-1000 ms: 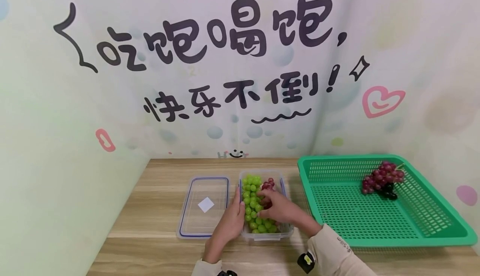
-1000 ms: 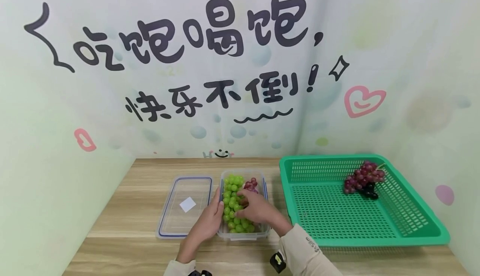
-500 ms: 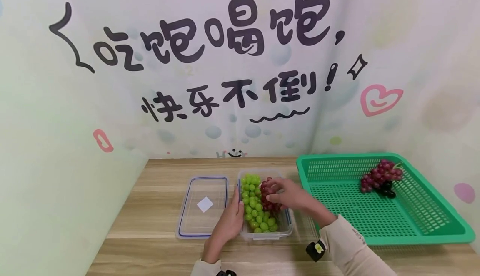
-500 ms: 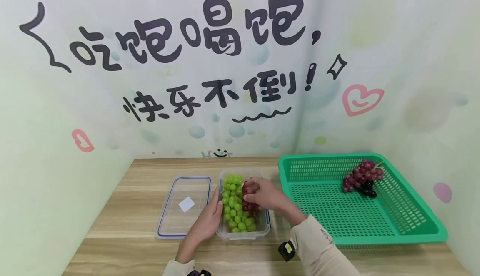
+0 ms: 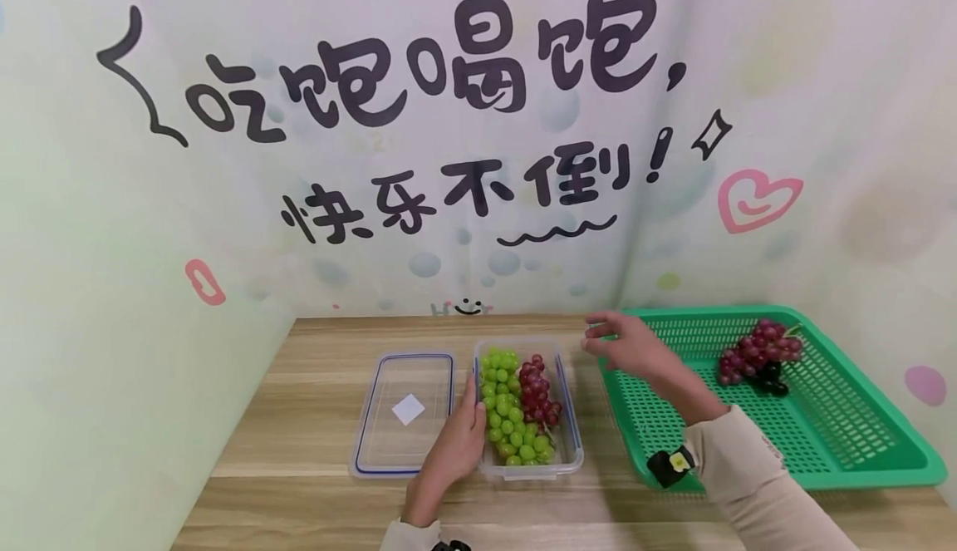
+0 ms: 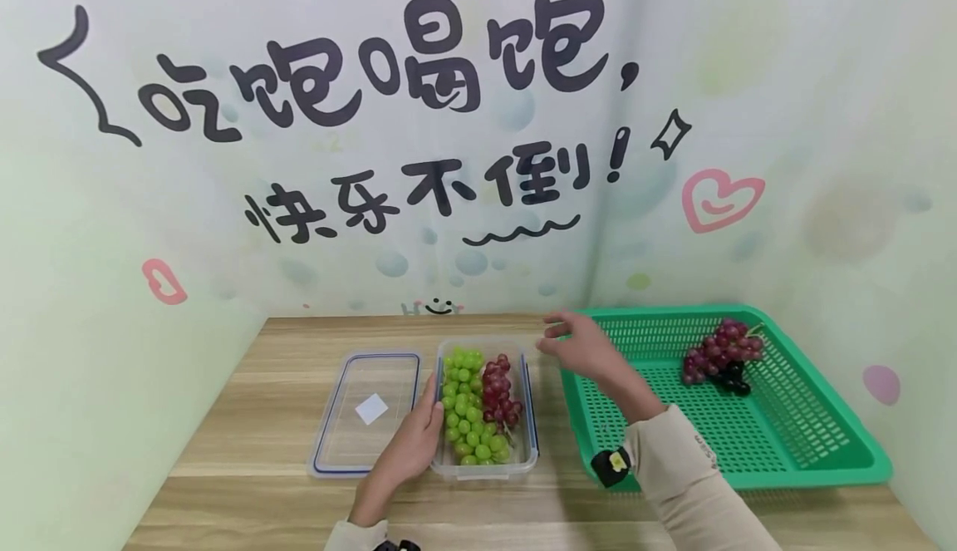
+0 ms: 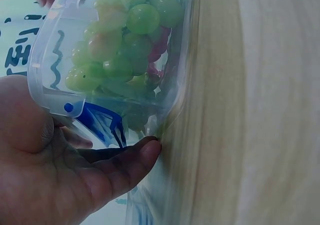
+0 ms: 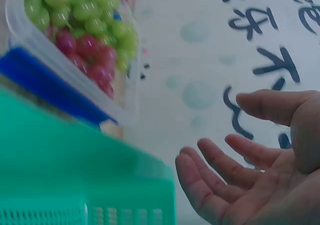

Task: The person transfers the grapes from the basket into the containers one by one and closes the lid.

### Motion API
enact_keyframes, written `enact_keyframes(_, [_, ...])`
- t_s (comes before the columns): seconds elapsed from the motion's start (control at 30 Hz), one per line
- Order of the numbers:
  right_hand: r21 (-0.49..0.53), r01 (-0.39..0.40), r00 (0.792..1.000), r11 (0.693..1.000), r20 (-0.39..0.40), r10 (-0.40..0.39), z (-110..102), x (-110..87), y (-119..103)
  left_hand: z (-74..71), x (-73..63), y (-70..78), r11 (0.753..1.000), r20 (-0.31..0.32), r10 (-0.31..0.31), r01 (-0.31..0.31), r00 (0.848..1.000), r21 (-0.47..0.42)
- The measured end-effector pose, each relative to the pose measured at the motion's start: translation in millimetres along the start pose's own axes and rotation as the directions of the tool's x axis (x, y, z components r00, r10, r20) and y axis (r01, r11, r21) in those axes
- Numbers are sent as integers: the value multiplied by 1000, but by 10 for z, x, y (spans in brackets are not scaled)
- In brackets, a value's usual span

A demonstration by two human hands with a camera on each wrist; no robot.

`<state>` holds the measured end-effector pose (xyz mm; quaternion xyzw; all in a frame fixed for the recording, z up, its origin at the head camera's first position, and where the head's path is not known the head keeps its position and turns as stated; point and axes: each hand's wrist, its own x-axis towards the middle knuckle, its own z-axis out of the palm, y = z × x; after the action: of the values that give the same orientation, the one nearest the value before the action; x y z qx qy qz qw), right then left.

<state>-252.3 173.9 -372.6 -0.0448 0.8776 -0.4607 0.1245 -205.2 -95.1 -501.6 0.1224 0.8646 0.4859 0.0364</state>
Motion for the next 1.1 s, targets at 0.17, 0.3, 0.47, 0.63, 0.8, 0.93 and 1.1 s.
enact_keyframes(0.17, [-18, -27, 999, 999, -46, 26, -285, -31, 88, -1, -8, -9, 1000, 1, -7, 7, 1000, 2])
enact_keyframes(0.3, [-21, -62, 996, 998, -73, 60, -507, -64, 208, -1, -14, -20, 1000, 0, -10, 10, 1000, 4])
enact_keyframes(0.47, [-36, -86, 991, 996, -109, 81, -760, -120, 382, -5, -21, -26, 1000, -2, -14, 14, 1000, 3])
enact_keyframes(0.63, [-65, -119, 982, 991, -156, 108, -964, -156, 561, -8, -24, -33, 1000, -5, -13, 13, 1000, 4])
enact_keyframes(0.8, [-59, -166, 969, 984, -197, 152, -1112, -201, 736, -13, -23, -35, 1000, -8, -1, 1, 1000, 5])
enact_keyframes(0.93, [-39, -217, 955, 975, -217, 204, -1221, -227, 846, -23, -27, -29, 1000, -12, 13, -13, 1000, 6])
enact_keyframes(1.1, [-2, -273, 938, 962, -223, 265, -1343, -252, 958, -33, -34, -21, 1000, -13, 11, -10, 1000, 10])
